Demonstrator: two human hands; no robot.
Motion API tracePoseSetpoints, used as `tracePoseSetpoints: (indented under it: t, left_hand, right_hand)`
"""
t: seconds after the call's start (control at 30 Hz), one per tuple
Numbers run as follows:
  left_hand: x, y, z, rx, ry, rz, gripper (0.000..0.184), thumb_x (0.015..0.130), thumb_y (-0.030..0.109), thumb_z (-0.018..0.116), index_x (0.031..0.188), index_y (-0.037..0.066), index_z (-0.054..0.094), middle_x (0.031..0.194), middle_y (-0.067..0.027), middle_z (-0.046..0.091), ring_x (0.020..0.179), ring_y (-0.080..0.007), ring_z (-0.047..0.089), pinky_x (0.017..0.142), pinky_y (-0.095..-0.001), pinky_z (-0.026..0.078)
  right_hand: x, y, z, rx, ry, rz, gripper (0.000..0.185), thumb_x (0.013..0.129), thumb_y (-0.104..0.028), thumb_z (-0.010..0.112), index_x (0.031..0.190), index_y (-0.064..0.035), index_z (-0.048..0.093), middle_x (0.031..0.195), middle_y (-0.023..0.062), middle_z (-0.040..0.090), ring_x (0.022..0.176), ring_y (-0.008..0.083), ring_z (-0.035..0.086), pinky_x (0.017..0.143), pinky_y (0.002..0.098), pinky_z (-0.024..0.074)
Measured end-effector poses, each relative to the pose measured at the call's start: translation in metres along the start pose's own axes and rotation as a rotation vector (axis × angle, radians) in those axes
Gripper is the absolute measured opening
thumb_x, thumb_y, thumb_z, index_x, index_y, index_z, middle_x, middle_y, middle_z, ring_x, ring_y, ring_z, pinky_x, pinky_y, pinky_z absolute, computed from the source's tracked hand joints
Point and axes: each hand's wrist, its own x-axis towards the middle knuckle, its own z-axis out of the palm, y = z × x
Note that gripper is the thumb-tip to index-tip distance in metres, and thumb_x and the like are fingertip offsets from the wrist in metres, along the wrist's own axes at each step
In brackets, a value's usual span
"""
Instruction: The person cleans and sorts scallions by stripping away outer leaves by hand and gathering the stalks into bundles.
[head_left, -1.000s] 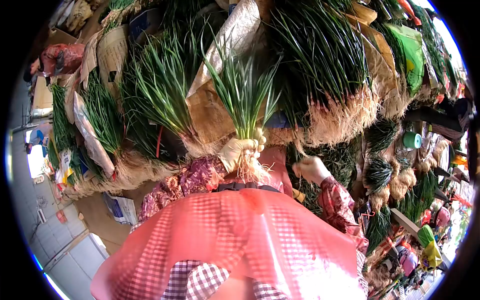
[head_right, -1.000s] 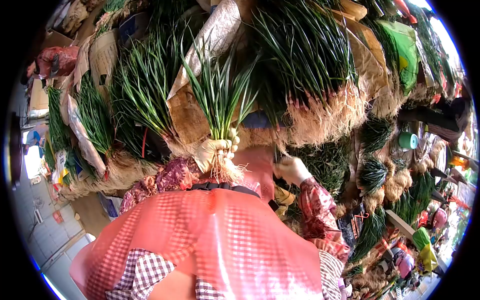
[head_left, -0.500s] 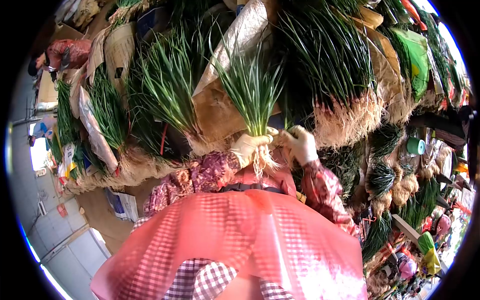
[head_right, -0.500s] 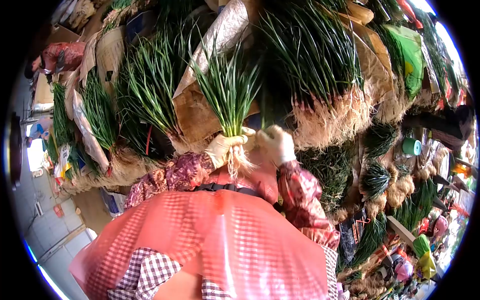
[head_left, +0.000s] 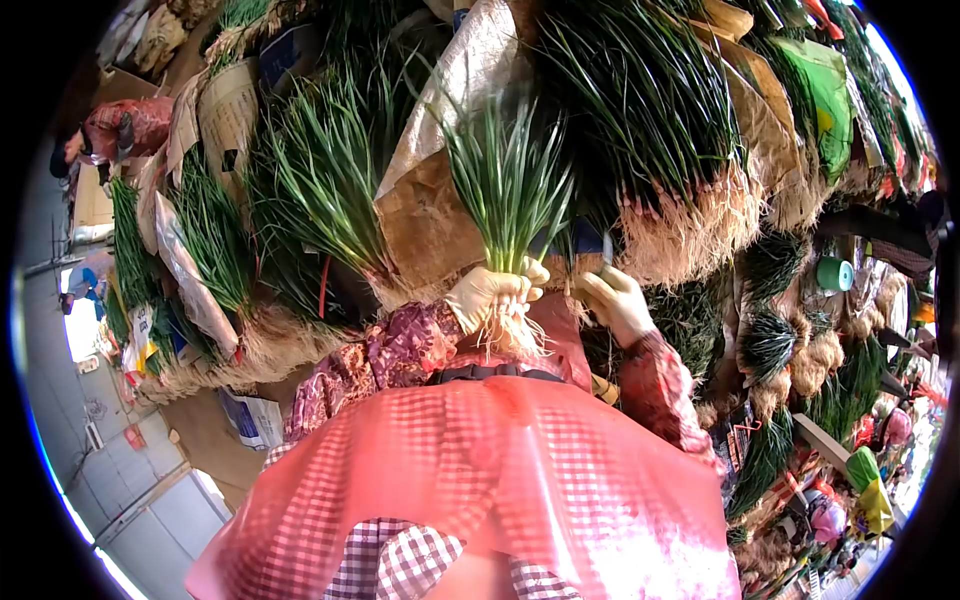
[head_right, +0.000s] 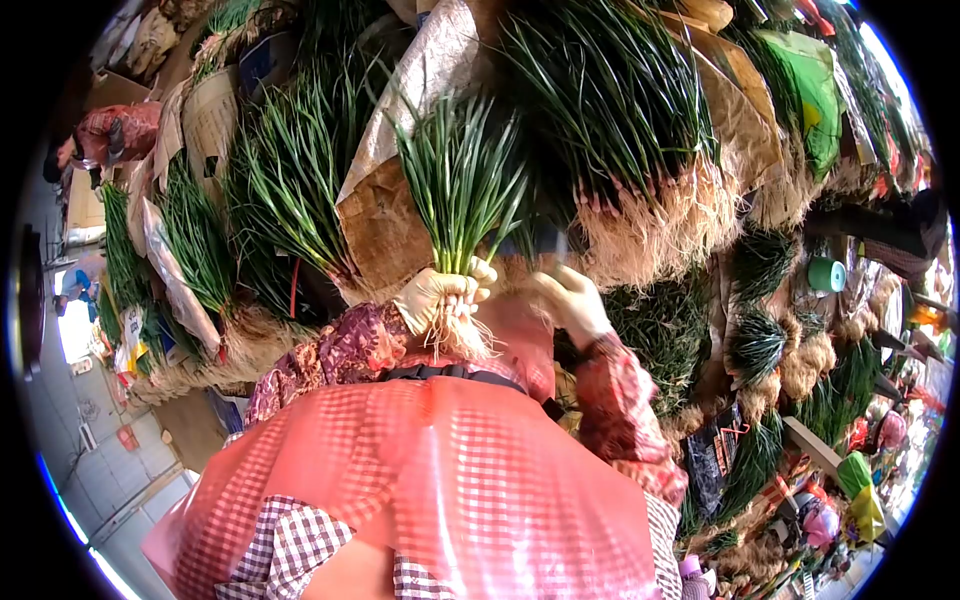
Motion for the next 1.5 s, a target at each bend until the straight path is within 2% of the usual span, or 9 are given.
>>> tracePoseSetpoints:
  t: [0.17,0.23,0.33,0.57,1.0,1.1,1.17,1.37,1.5]
  left_hand:
    - [0.009,-0.008,-0.034,-0.028,-0.029,-0.003,0.034,0.082,0.001,0.055,0.116,0.004,0.057,0.112,-0.0103,0.061,0.094,-0.0198,0.062,0.075,-0.0326,0.054]
    - [0.014,-0.007,-0.036,-0.063,-0.052,-0.061,0.034,0.084,0.003,0.057,0.118,0.004,0.056,0.108,-0.01,0.062,0.091,-0.0188,0.062,0.074,-0.0313,0.054]
    - [0.024,-0.016,-0.033,-0.09,-0.06,-0.024,0.032,0.085,0.006,0.06,0.117,0.005,0.056,0.086,-0.007,0.063,0.071,-0.0135,0.062,0.061,-0.0253,0.052]
    - [0.005,-0.002,-0.014,0.124,-0.016,0.043,0.028,0.084,0.004,0.06,0.111,0.003,0.057,0.075,-0.006,0.06,0.048,-0.0053,0.049,0.045,-0.0171,0.043]
    - [0.01,-0.01,-0.012,-0.009,-0.017,0.028,0.031,0.082,-0.001,0.058,0.113,0.001,0.058,0.107,-0.0136,0.062,0.099,-0.024,0.063,0.086,-0.0371,0.053]
    - [0.003,-0.007,0.01,-0.038,0.07,-0.022,0.031,0.087,0.001,0.053,0.118,0.001,0.054,0.093,-0.0126,0.064,0.078,-0.0182,0.066,0.053,-0.0209,0.052]
    - [0.006,-0.014,0.007,0.077,0.048,0.011,0.027,0.085,0.005,0.06,0.111,0.002,0.057,0.07,-0.0048,0.058,0.05,-0.0082,0.053,0.042,-0.0177,0.043]
    - [0.009,-0.013,0.0,0.028,0.025,-0.018,0.029,0.08,-0.002,0.062,0.107,0.002,0.055,0.091,-0.0142,0.065,0.069,-0.016,0.063,0.054,-0.0228,0.051]
    - [0.008,-0.009,-0.016,0.005,0.05,-0.018,0.035,0.081,-0.002,0.06,0.115,0.002,0.053,0.095,-0.0127,0.064,0.081,-0.0186,0.064,0.066,-0.0301,0.055]
  right_hand:
    - [-0.039,0.105,-0.061,-1.573,-0.535,0.266,0.027,0.088,-0.034,0.057,0.084,-0.0098,0.068,0.074,0.0084,0.066,0.064,0.0209,0.065,0.055,0.0325,0.0521]
    - [-0.004,0.134,-0.065,-1.63,-0.208,0.287,0.029,0.084,-0.038,0.061,0.088,-0.0108,0.069,0.078,0.0088,0.067,0.069,0.025,0.066,0.062,0.0361,0.0536]
    - [0.045,0.093,-0.039,-1.0,0.407,-0.264,0.038,0.083,-0.04,0.062,0.11,-0.0137,0.064,0.095,0.0114,0.067,0.083,0.0253,0.066,0.071,0.035,0.0531]
    - [0.073,0.052,-0.022,-0.227,0.184,-0.074,0.024,0.084,-0.022,0.065,0.1,-0.004,0.062,0.077,0.0058,0.066,0.062,0.0101,0.058,0.057,0.0231,0.0467]
    - [0.042,0.025,-0.015,0.278,0.091,-0.048,0.026,0.09,-0.015,0.059,0.112,-0.0017,0.058,0.088,0.0055,0.067,0.067,0.0103,0.063,0.057,0.0215,0.0489]
    - [0.036,0.017,-0.003,0.437,-0.036,-0.08,0.022,0.09,-0.013,0.059,0.109,-0.0019,0.059,0.089,0.0062,0.068,0.069,0.012,0.064,0.057,0.0221,0.0499]
    - [0.035,0.01,0.019,0.364,-0.04,-0.13,0.021,0.091,-0.012,0.058,0.108,0.0004,0.058,0.094,0.0089,0.067,0.073,0.0121,0.064,0.062,0.0237,0.0518]
    - [0.008,-0.014,-0.002,-0.014,0.112,-0.184,0.026,0.09,-0.026,0.061,0.102,-0.0022,0.062,0.086,0.002,0.066,0.062,0.0043,0.053,0.055,0.0198,0.0452]
    - [-0.006,0.073,-0.063,-1.11,-0.32,0.092,0.038,0.088,-0.041,0.058,0.092,-0.0045,0.067,0.076,0.0064,0.066,0.062,0.0138,0.06,0.062,0.0279,0.0523]
